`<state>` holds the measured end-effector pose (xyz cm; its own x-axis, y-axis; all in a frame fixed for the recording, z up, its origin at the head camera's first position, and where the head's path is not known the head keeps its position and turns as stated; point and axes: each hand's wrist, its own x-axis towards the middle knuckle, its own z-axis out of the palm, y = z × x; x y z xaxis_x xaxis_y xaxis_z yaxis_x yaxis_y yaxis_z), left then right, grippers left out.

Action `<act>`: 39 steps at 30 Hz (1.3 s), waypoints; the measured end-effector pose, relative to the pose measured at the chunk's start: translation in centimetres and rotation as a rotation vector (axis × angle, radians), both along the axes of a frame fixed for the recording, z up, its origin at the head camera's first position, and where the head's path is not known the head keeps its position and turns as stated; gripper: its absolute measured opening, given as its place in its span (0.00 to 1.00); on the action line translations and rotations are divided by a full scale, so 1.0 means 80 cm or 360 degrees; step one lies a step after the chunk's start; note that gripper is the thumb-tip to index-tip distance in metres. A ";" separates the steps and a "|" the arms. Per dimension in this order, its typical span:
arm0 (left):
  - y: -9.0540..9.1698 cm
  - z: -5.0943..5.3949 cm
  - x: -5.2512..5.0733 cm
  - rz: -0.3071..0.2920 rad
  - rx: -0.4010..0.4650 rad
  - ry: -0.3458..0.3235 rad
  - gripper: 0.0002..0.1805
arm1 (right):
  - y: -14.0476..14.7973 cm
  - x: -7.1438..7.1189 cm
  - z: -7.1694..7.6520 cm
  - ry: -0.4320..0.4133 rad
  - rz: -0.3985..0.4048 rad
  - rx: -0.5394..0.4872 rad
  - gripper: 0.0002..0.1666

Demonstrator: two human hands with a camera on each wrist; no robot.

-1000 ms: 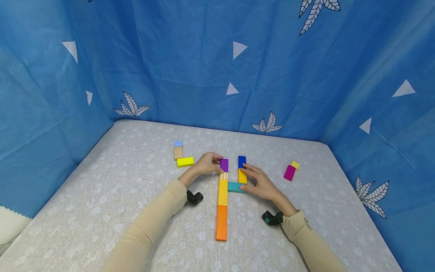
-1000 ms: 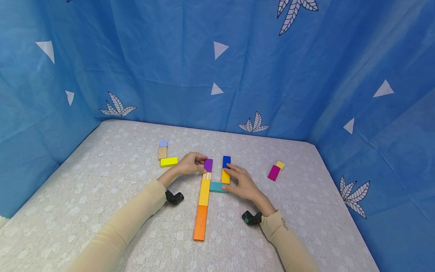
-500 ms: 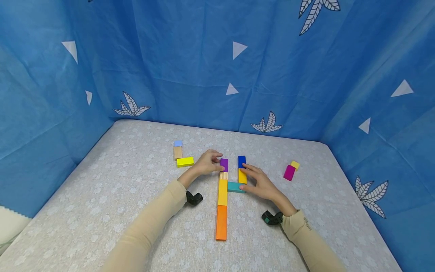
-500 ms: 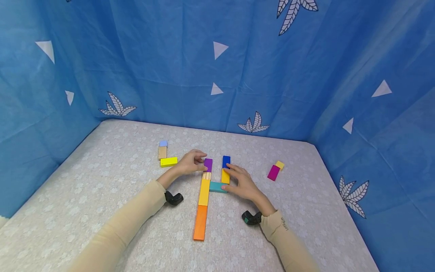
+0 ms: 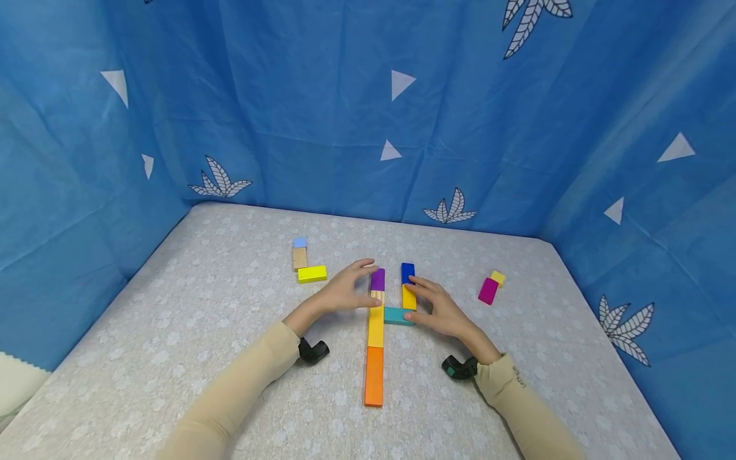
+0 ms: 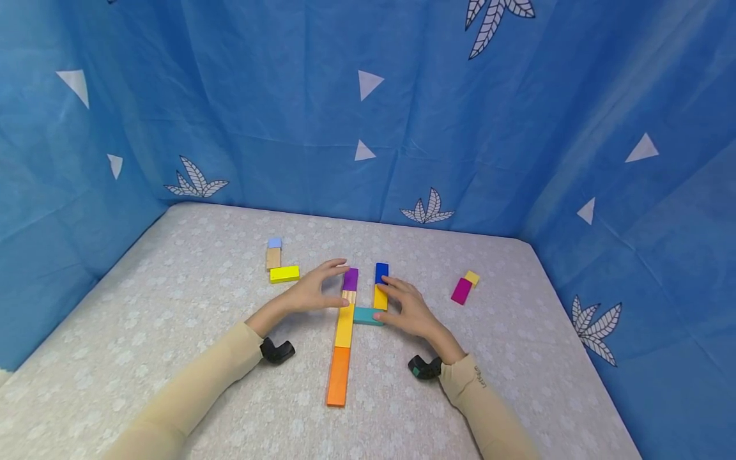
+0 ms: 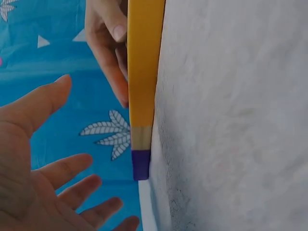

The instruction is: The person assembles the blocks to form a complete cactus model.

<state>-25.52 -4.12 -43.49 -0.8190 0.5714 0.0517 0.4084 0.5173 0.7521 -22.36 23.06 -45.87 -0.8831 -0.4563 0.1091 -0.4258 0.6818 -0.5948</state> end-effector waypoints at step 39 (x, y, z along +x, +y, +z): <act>-0.012 -0.019 0.039 -0.0299 -0.0362 0.0166 0.47 | 0.005 -0.001 0.004 -0.0003 -0.0021 -0.0150 0.40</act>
